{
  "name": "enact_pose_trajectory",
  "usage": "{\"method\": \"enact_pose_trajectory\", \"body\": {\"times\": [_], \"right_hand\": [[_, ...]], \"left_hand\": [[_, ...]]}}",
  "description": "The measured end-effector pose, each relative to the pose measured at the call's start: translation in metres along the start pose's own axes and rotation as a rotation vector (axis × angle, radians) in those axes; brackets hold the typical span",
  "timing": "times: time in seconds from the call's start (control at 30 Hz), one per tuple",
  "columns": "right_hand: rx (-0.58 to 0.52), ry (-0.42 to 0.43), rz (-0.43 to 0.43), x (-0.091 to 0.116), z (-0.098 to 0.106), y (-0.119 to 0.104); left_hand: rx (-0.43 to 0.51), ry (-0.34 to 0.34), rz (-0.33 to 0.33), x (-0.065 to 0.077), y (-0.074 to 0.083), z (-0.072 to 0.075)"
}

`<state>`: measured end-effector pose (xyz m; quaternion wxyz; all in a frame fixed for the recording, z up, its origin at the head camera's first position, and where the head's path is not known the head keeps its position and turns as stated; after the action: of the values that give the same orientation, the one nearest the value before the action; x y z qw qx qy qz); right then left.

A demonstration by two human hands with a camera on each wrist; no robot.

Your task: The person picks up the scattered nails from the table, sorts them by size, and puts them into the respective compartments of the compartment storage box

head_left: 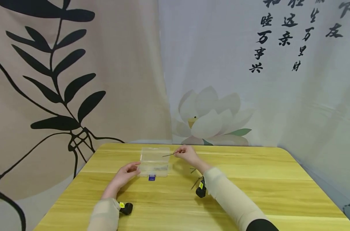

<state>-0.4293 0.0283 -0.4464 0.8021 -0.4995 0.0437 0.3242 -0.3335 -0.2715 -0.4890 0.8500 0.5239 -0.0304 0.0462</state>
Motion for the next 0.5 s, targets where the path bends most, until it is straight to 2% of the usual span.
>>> {"method": "enact_pose_trajectory", "body": {"times": [0.2, 0.5], "right_hand": [[0.101, -0.042, 0.013, -0.001, -0.023, 0.003], [0.157, -0.051, 0.013, -0.003, -0.041, -0.005]], "left_hand": [[0.014, -0.002, -0.01, 0.001, 0.0, 0.0], [0.023, 0.0, -0.009, -0.002, -0.004, 0.0]]}}
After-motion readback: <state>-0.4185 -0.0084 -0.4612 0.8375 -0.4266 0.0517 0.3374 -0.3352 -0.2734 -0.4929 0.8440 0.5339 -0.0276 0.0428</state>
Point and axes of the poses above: each hand's wrist, its own x-axis away from the middle knuckle, its own z-axis out of the back of the hand, y = z × x, the point moved 3 cm from there along -x, towards the middle knuckle, and after that the axes turned 9 degrees about z, right-handed, at the moved point
